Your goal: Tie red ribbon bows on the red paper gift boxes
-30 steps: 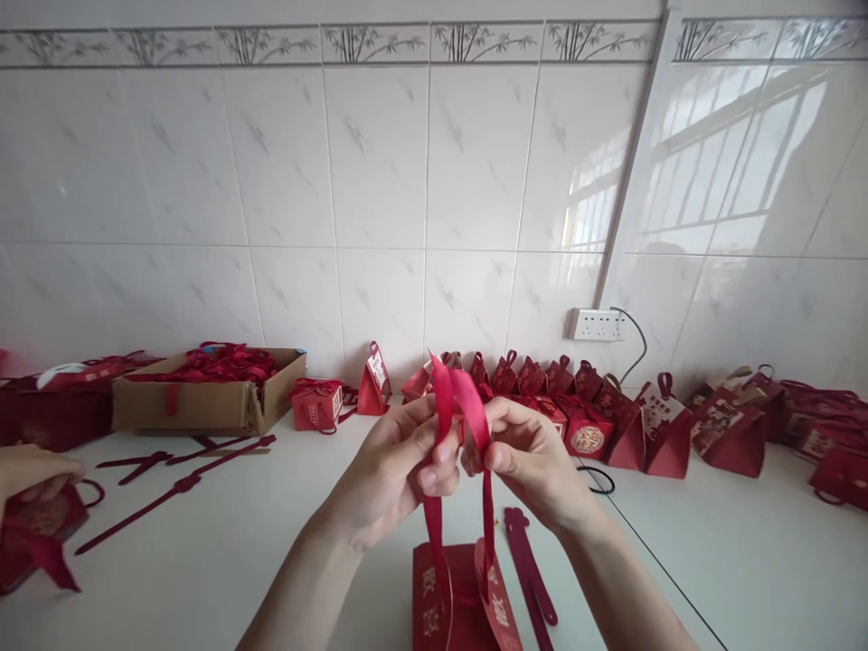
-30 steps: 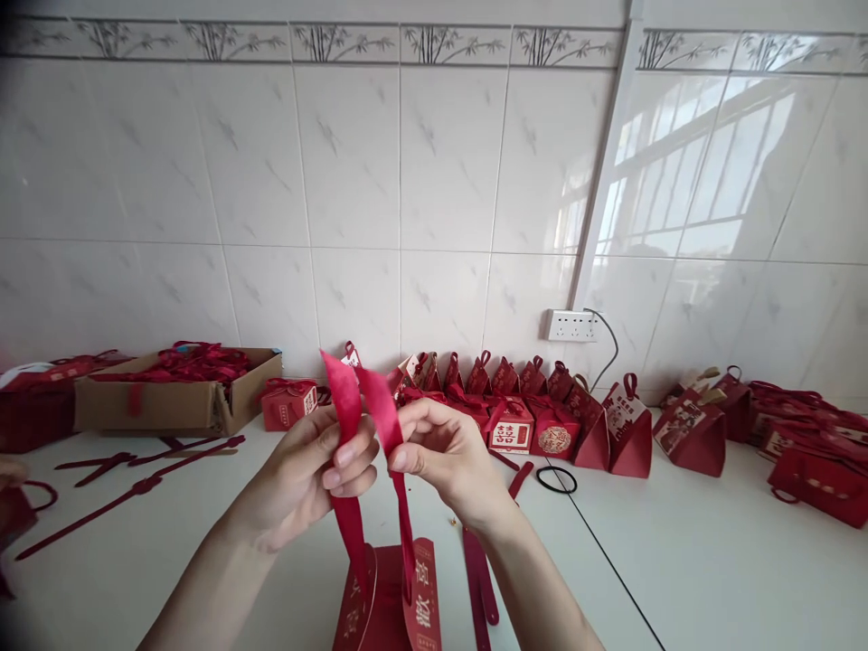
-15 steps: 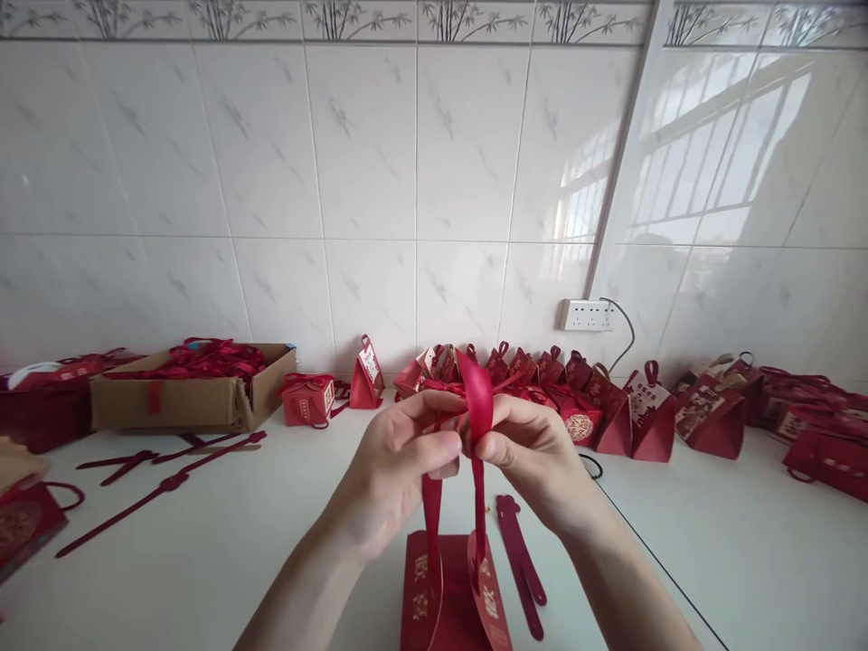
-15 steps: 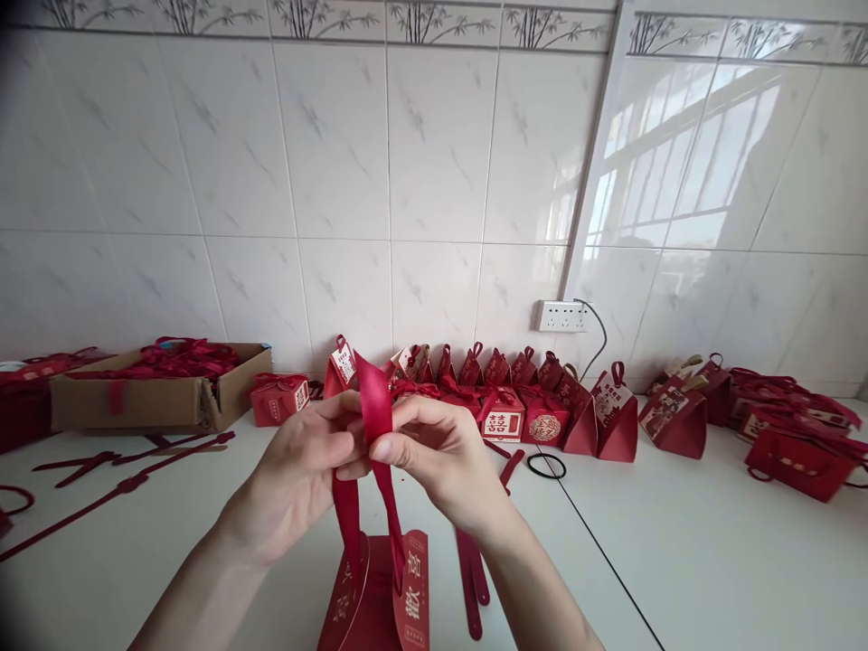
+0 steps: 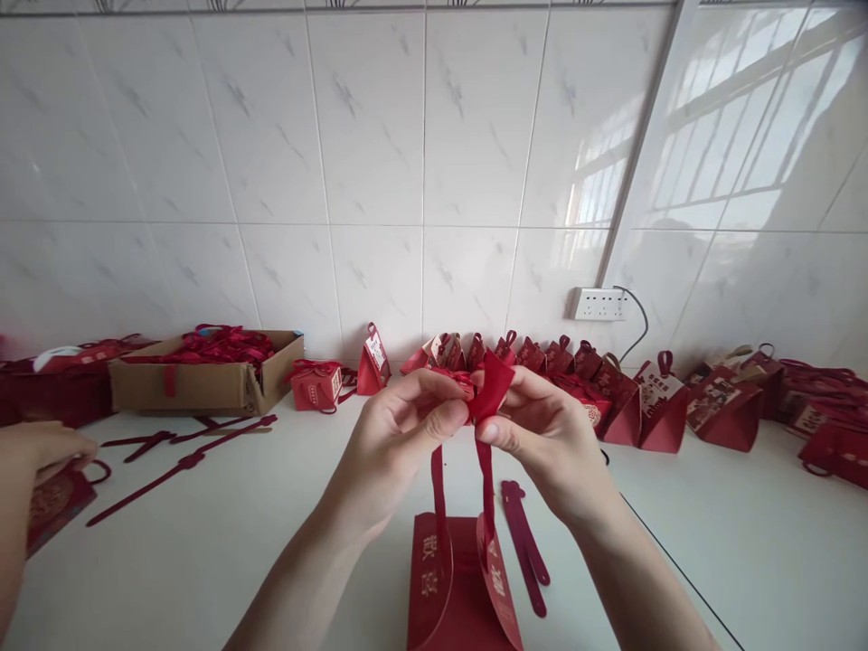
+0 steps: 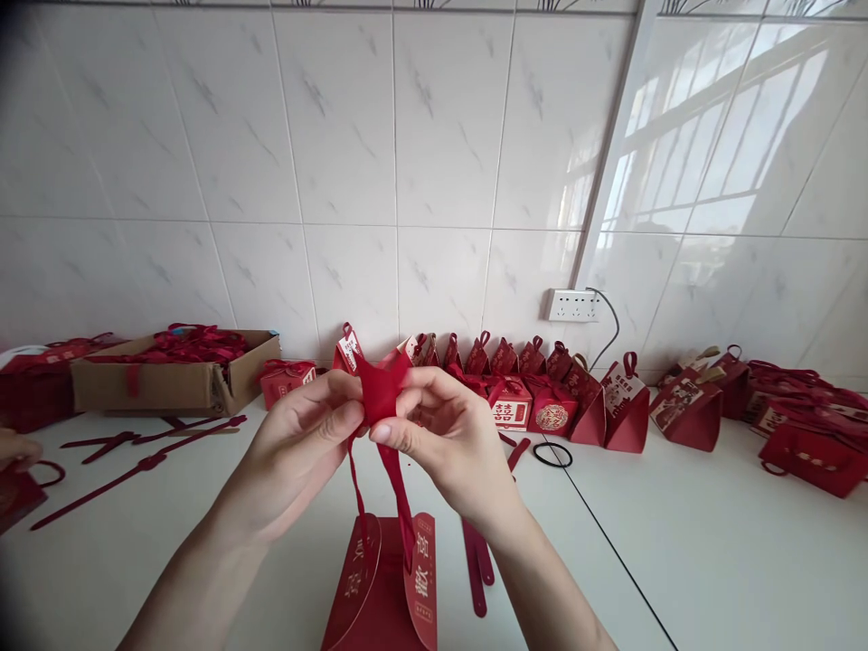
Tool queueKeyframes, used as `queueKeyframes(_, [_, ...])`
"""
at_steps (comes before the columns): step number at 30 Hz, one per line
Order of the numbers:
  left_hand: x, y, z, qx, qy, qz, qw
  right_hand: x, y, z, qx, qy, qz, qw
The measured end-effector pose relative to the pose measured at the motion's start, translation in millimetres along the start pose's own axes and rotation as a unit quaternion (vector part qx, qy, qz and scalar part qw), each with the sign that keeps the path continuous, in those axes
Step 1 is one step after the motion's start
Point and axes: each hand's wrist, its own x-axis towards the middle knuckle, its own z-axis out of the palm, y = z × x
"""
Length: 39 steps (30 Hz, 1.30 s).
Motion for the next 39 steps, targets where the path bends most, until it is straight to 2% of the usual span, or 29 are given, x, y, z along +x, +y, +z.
queueKeyframes(5, [-4,1,2.6,0.032,-0.005,0.013,0.999,-2,-2,1,-0.002,-0.018,-0.006,1.0])
queueKeyframes(8, [-9,6,4.4,0.131,0.04,0.063,0.989,-4,-4,0,-0.013,-0.013,-0.015,1.0])
queueKeyframes(11, [-15,13,4.2,0.296,0.061,0.09,0.949,-4,-5,0,-0.013,-0.002,-0.019,1.0])
queueKeyframes(13, [-19,17,3.5,0.389,0.04,0.07,0.918,-4,-5,-1,-0.008,0.005,-0.016,1.0])
queueKeyframes(15, [-22,19,3.0,0.431,0.012,0.042,0.901,-4,-5,-1,-0.006,0.013,-0.011,1.0])
queueKeyframes(18, [-22,19,2.2,0.396,-0.017,0.009,0.918,-4,-5,-1,-0.009,0.021,-0.006,1.0])
queueKeyframes(23, [-9,15,-5.3,0.218,-0.053,-0.048,0.973,-2,-7,-1,0.0,0.032,0.012,0.999])
queueKeyframes(28, [0,8,-11.5,0.121,-0.043,-0.034,0.991,-1,-8,-2,0.039,-0.007,0.024,0.999])
queueKeyframes(30, [-1,7,-9.3,0.119,-0.022,-0.02,0.992,-1,-8,-2,0.049,-0.021,0.034,0.998])
queueKeyframes(34, [-8,8,1.7,0.189,0.05,0.035,0.98,-2,-7,-1,0.038,-0.02,0.033,0.999])
queueKeyframes(39, [-15,10,12.9,0.187,0.026,0.072,0.979,-5,-7,2,0.023,-0.026,0.036,0.999])
